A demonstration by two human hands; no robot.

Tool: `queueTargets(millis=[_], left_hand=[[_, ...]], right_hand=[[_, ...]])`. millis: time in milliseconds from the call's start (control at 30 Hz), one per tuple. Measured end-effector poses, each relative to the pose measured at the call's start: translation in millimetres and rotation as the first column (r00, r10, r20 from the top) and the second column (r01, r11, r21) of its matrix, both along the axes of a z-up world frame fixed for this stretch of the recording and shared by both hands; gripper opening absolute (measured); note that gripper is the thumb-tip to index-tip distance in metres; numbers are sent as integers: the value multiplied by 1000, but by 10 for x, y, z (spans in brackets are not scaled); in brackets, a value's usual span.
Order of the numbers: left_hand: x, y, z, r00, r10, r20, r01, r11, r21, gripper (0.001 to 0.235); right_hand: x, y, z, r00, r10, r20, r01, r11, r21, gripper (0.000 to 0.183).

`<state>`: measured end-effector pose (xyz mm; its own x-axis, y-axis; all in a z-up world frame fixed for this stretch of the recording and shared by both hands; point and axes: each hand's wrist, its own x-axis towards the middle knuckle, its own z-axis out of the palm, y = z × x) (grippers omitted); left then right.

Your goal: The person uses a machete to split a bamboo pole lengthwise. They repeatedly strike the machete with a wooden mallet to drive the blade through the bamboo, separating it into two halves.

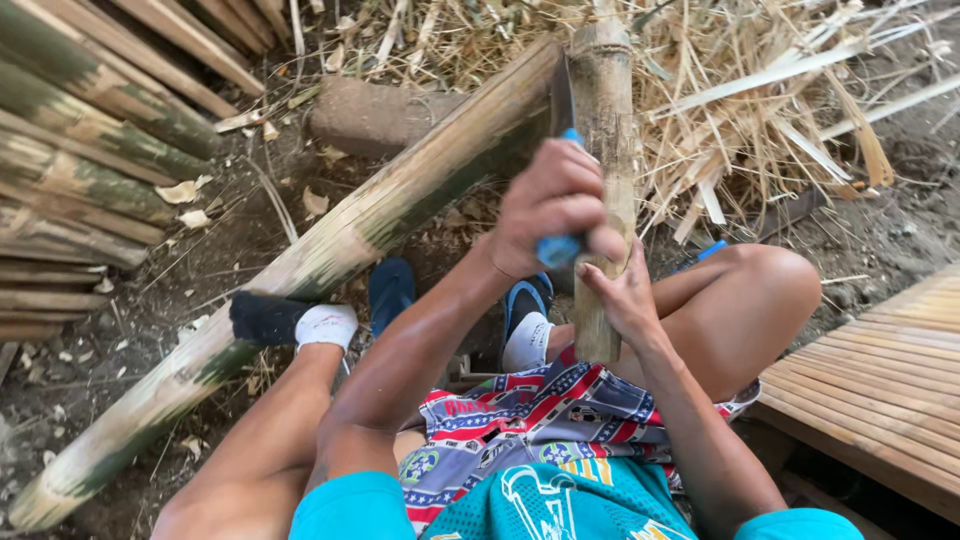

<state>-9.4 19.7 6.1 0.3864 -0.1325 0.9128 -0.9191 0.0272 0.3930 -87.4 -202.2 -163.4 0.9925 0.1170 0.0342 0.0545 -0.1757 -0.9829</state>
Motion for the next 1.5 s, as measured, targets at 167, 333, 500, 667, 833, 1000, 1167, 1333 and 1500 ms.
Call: queueTargets(millis=[167, 333, 500, 667, 833, 1000, 1167, 1333, 1500], left_hand=[[-23, -299, -100, 993, -102, 60, 86, 971, 223, 30], [-23, -356, -163, 993, -115, 38, 101, 960, 262, 29], [-7, -364, -169, 994, -108, 35, 95, 961, 261, 30], [15, -372, -168, 992, -125, 32, 111, 954, 277, 29], [18, -362, -132, 990, -141, 10, 132, 948, 291, 27], [105, -249, -54, 970, -245, -3, 232, 914, 333, 24], [125, 106, -21, 971, -205, -122, 227, 951, 211, 23], [158, 342, 25, 970, -148, -196, 157, 987, 34, 21], [365, -98, 334, 956, 98, -276, -30, 970, 240, 8]], right_hand=[[-212, -413, -429, 812, 11, -583, -23, 1000, -14, 32], [-216, -352, -284, 875, -38, -483, 102, 989, 107, 25], [-197, -206, 1, 900, -69, -431, 143, 979, 143, 32], [-180, -244, -67, 832, -84, -548, 136, 989, 55, 32], [-159, -230, -50, 852, -72, -519, 70, 997, -25, 38], [-49, -260, 270, 962, 31, -271, 51, 955, 292, 78], [631, -1068, 778, 937, -311, -157, 265, 929, -258, 105], [1800, -1176, 1206, 945, -322, -55, 326, 922, 207, 94], [1511, -56, 522, 945, 303, -127, -325, 915, -240, 83]])
